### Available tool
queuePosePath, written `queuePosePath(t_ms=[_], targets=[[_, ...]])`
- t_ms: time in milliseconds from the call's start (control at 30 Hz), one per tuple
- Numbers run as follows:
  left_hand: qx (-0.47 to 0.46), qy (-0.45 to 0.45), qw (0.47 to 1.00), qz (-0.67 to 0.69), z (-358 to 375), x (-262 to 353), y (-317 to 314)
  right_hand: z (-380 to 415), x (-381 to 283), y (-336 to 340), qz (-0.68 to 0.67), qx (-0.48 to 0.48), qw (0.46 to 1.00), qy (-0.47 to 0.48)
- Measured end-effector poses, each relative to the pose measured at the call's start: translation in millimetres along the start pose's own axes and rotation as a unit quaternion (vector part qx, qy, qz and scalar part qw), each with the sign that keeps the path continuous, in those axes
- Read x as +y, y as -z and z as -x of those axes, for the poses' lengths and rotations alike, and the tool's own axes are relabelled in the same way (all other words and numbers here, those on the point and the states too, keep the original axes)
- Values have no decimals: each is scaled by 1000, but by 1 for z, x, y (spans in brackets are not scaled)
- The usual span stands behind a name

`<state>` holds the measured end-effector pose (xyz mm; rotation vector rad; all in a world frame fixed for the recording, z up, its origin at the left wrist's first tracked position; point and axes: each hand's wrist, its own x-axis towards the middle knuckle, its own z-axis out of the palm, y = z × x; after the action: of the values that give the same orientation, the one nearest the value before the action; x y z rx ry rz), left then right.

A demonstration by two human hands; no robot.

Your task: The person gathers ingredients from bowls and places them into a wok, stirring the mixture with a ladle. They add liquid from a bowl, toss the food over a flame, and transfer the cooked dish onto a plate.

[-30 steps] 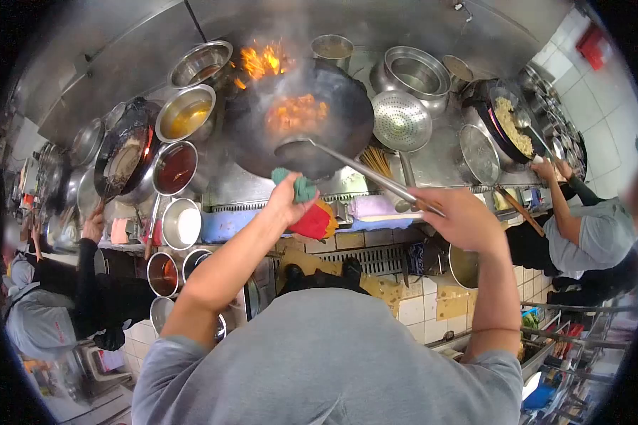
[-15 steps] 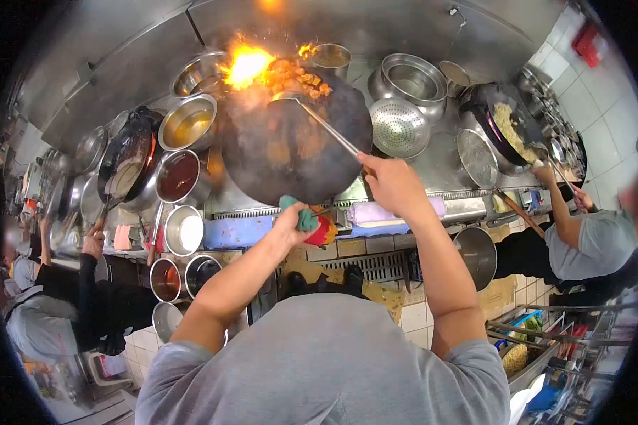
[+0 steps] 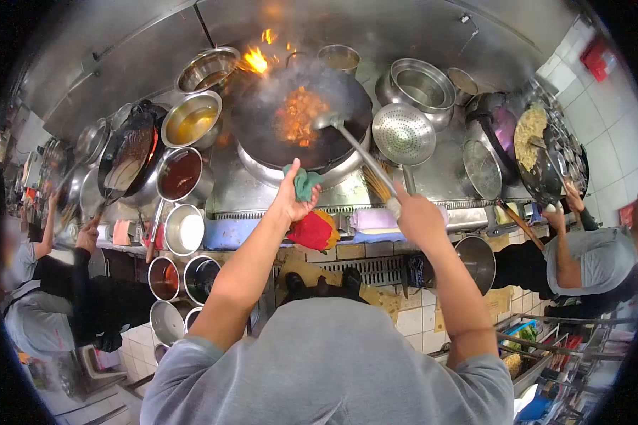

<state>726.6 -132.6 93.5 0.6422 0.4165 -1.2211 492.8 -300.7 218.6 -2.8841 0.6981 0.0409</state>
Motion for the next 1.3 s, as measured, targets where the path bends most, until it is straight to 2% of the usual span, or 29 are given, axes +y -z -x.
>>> queuePosePath(t_ms=[67,167,233,300,367,467,500,567,633,700,800,900,967,1067,1167,1233,1300], targets=[[-69,36,995,-55,17,-20,3,-40,-17,-27,-18,19,999,-24],[-34,13,999,-30,37,-46,19,-74,-47,-66,-66,15,998,-19],[-21,5,1000,0,46,-53,38,-77,-57,-70,-55,-41,997,35],[10,-48,998,45,64,-56,50,-59,-42,-47,-50,-45,996,55],[22,-56,997,43,70,-49,59,-43,-17,-7,-74,-85,988,108],[34,-84,996,21,61,-37,52,-44,14,34,-91,-67,986,120],[31,-105,994,-2,51,-28,43,-51,7,33,-90,-67,987,119],[34,-103,994,-18,26,-10,17,-70,-24,19,-95,-29,995,12],[44,-101,994,-17,4,5,-6,-93,-42,-32,-104,-36,994,-22],[52,-97,994,-18,-5,9,-16,-83,-62,-50,-95,-23,995,4],[76,-71,994,-39,-15,18,-22,-49,-41,-49,-101,-37,994,31],[78,-79,992,-51,-43,25,-3,-14,-10,-25,-101,-25,993,49],[91,-50,994,-31,-65,34,2,8,-14,-23,-117,0,992,42],[65,-86,994,3,-80,27,14,44,-17,8,-158,9,986,45],[79,-88,993,21,-17,-5,-12,79,1,82,-230,-52,969,70],[86,-55,995,3,40,-32,-21,88,12,118,-196,-100,972,79],[90,-53,995,0,83,-36,-53,81,13,127,-181,-117,972,90]])
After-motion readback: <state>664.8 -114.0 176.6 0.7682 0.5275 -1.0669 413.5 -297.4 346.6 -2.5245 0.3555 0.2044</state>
